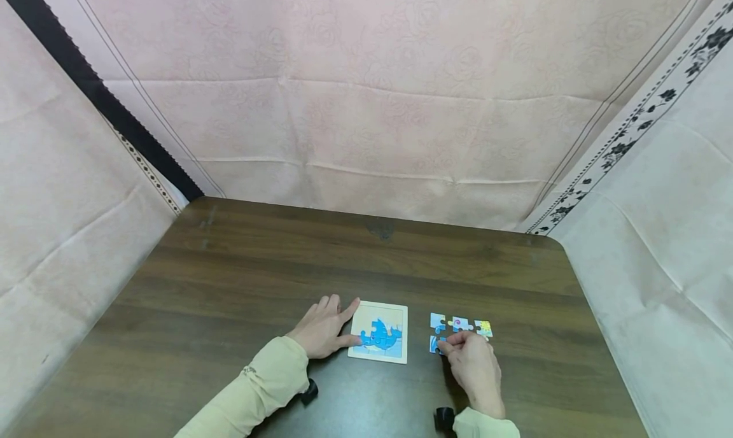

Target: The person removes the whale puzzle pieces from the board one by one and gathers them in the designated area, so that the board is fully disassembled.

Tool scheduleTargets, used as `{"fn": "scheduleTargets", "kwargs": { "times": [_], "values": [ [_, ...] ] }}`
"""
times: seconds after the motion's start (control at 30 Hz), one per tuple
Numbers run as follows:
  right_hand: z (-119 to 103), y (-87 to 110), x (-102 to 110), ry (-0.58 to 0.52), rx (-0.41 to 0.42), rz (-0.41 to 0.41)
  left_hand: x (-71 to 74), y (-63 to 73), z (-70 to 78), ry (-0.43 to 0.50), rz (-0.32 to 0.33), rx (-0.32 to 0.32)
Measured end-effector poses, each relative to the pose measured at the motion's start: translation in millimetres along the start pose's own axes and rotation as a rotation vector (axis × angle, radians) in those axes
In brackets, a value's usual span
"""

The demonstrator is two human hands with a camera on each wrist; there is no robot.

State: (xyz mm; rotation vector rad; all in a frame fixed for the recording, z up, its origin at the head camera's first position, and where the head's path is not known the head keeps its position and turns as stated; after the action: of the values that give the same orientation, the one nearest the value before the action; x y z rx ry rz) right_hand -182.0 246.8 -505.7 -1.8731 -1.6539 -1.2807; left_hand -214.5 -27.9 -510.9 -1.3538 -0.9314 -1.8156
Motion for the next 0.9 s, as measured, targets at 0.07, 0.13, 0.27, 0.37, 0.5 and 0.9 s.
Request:
{"fn": "scheduleTargets", "kwargs": {
  "times": [0.07,0.13,0.27,0.37,0.5,0.9],
  "values": [
    [-0.1,-0.2,-0.5,0.013,-0.006,-0.001,-0.4,-0.3,-0.2,0.0,-0.001,0.001],
    [-0.2,-0.3,-0.7,0.026,-0.011,-0.001,-0.7,-0.5,-0.3,-0.002,-0.001,0.001],
    [-1.5,0.0,-0.6,0.035,-0.012,0.0,-1.0,-0.5,-0.4,-0.005,-0.003,0.002],
    [-2.0,0.3,-0.6,0.034,-0.011,0.0,0.1,0.1,0.0,-0.004,0.001,0.0],
    [-2.8,0.4,-1.1,0.04,-0.009,-0.004,2.8,1.0,0.9,-0.004,0.009,-0.004],
    [-3.8,0.1,-4.2,0.078,-0.003,-0.029,3.1,1.2,1.1,-0.004,0.017,-0.01]
  ]
}}
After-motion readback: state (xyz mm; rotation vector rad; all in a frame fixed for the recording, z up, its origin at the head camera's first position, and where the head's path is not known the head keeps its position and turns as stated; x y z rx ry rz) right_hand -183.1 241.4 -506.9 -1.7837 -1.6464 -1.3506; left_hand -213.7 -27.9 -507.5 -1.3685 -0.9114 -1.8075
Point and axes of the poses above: each hand's wrist, its own y-axis away from the middle knuckle, its own x-axis out of the back of the hand, z = x × y, the point moved 10 cm from there along -y, towards the middle knuckle, and after that the axes turned 5 degrees about -x, right-handed, at the moved point
